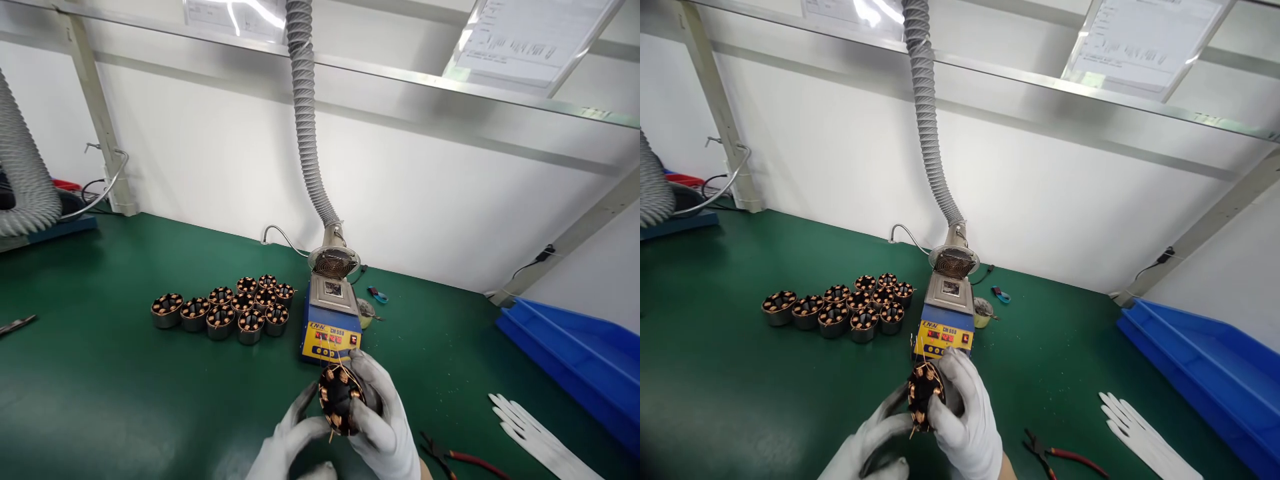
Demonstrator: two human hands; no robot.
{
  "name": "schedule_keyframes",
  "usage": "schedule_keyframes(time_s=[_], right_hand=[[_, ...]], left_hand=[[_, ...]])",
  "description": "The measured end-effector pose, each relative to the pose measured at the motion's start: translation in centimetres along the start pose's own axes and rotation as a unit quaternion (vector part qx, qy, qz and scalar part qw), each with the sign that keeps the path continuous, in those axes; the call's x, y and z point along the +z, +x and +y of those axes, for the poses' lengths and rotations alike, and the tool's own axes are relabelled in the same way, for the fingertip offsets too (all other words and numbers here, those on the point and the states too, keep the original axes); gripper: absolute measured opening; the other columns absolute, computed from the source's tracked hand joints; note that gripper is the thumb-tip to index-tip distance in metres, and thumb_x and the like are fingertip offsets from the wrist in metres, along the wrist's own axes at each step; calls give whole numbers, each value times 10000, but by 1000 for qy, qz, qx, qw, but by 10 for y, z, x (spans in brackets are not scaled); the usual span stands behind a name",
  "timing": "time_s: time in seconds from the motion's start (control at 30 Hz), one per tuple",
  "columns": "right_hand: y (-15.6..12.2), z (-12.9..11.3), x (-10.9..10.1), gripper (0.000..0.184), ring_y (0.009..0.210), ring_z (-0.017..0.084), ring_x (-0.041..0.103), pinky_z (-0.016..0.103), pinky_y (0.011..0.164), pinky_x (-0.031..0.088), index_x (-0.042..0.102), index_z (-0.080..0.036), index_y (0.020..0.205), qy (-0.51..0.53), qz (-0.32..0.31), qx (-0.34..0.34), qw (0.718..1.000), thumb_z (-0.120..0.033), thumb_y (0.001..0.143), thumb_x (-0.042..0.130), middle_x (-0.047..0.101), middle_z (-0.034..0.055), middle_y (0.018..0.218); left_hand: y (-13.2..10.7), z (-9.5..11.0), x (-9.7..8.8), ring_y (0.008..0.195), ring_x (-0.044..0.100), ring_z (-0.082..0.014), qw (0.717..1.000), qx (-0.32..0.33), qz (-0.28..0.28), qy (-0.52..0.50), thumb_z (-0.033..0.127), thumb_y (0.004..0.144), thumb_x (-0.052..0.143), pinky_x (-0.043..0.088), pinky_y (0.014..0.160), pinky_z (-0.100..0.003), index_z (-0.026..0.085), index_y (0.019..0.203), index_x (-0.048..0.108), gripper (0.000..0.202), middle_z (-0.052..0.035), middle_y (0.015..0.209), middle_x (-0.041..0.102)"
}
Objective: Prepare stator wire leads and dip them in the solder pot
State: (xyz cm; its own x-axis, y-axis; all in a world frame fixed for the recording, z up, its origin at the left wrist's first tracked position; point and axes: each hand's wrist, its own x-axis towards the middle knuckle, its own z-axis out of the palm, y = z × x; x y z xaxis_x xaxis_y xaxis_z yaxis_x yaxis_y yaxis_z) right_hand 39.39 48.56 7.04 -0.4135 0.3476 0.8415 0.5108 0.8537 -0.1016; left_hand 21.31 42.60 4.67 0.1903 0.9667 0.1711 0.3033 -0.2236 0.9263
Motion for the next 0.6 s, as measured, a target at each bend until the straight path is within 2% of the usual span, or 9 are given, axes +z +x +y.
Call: schedule_keyframes(time_s=[0.1,0.13,0.2,0.27,0.37,0.43,0.5,0.57,0.6], right_hand=[[-3,-4,-7,563,1078,284,561,442,811,559,417,-348,1250,-36,-15,21,999,-83,771,549,454,83,1296],[-3,-6,-9,563,1079,287,560,443,820,551,411,-336,1262,-48,-15,18,999,-92,773,546,457,92,1295],[0,-10,-13,551,1098,295,544,442,840,532,426,-301,1262,-66,-26,-9,997,-103,765,554,461,114,1288],[8,-13,-18,530,1098,294,541,419,845,521,458,-266,1236,-66,-60,-27,996,-129,744,594,476,134,1262],[24,-14,-28,610,983,240,598,325,814,518,488,-259,1166,56,-162,52,984,-188,615,737,542,100,1155],[34,-13,-31,674,895,204,617,279,799,504,515,-263,1098,181,-238,138,944,-217,491,806,582,47,1057],[40,-9,-32,638,862,198,611,281,813,481,565,-246,1015,266,-287,214,895,-268,433,827,601,21,978],[44,0,-30,591,848,210,602,303,800,475,598,-221,953,325,-316,292,842,-328,421,831,613,22,924],[46,6,-29,614,815,208,603,308,758,485,595,-215,962,362,-322,340,806,-343,410,834,617,20,888]], left_hand=[[12,7,4,1245,442,-291,994,-9,-12,-106,281,687,649,379,1017,-416,276,811,715,140,-26,1396,450],[13,8,7,1242,445,-296,990,-8,5,-143,315,695,652,372,1019,-418,258,777,718,120,-47,1381,469],[13,9,12,1209,477,-302,976,8,37,-213,435,712,654,396,993,-399,230,732,720,217,-84,1327,525],[12,13,13,1121,546,-299,959,14,35,-280,524,700,658,451,919,-371,205,687,715,325,-108,1247,580],[14,23,6,883,635,-247,947,-17,-3,-320,508,683,689,502,775,-323,179,599,687,339,-97,1019,677],[17,28,-3,801,637,-220,953,-30,-43,-297,406,689,705,500,752,-308,180,590,681,247,-67,894,697],[20,27,-12,819,639,-223,964,-40,-73,-251,270,678,698,502,747,-302,189,587,677,124,-52,859,700],[18,16,-20,861,649,-238,971,-59,-85,-214,172,659,672,513,745,-305,194,572,664,89,-57,887,709],[14,8,-22,881,655,-245,975,-65,-80,-197,161,669,655,520,753,-312,197,573,659,103,-66,946,711]])
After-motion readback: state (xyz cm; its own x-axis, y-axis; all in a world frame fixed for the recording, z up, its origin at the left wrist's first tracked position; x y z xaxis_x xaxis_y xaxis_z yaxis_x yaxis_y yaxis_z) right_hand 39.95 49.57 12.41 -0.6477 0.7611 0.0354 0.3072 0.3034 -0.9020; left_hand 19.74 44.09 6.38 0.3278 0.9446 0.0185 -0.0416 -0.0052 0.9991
